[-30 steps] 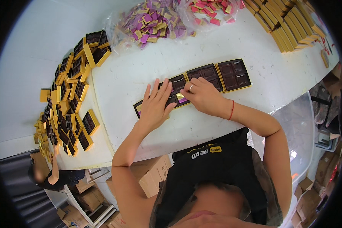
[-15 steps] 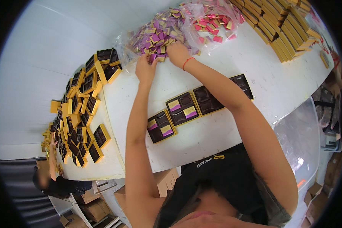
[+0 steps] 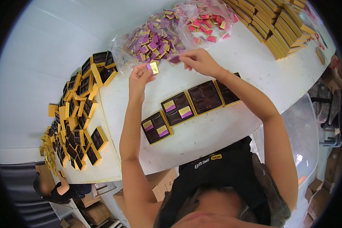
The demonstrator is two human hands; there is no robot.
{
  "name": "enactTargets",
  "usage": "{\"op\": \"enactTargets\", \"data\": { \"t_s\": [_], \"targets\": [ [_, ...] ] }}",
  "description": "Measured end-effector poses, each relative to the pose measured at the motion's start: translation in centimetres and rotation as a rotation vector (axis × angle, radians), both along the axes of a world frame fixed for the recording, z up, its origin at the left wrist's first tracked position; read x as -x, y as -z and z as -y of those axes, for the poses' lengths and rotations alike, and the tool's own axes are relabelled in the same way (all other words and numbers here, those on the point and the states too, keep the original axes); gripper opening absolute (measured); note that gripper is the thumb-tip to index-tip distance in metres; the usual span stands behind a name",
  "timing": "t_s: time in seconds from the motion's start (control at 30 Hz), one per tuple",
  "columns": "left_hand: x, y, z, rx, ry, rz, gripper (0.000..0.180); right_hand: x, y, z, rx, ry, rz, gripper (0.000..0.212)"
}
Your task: The person places small colored inserts into black and gold makeup palettes, then covers them with clear plastic sheets and stacks the completed units. The person repeats this process for multiple palettes on a white table.
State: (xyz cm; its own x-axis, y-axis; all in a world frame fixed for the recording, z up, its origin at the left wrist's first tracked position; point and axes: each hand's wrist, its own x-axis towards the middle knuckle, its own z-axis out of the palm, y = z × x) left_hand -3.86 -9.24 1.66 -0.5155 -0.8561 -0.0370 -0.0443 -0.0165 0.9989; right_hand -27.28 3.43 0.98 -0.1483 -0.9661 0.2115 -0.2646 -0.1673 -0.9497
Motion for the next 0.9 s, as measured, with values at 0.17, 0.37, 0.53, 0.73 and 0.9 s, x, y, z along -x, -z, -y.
{"op": "enactTargets", "data": {
  "t_s": [0.17, 0.37, 0.53, 0.73, 0.9],
  "targets": [
    [0.9, -0.8, -5.9, 0.017, 0.215, 0.049, 0.016, 0.6, -0.7, -10.4, -0.092, -0.114, 0.430, 0.027],
    [3.0, 0.1, -10.3, 0.006, 0.277, 0.092, 0.015, 0.0, 1.5, -13.9, -0.010, -0.043, 0.445, 0.023],
    [3.3, 2.9, -12.0, 0.276, 0.266, 0.150, 0.015, -0.9, 2.5, -14.1, 0.086, 0.096, -0.072, 0.021],
    [2.7, 2.2, -12.0, 0.637, 0.299, 0.424, 0.016, -1.2, 3.0, -14.5, 0.145, 0.119, -0.525, 0.023],
    [2.7, 2.8, -11.8, 0.690, 0.257, 0.426, 0.018, -1.0, 2.7, -15.0, 0.163, 0.128, -0.626, 0.021]
  ]
}}
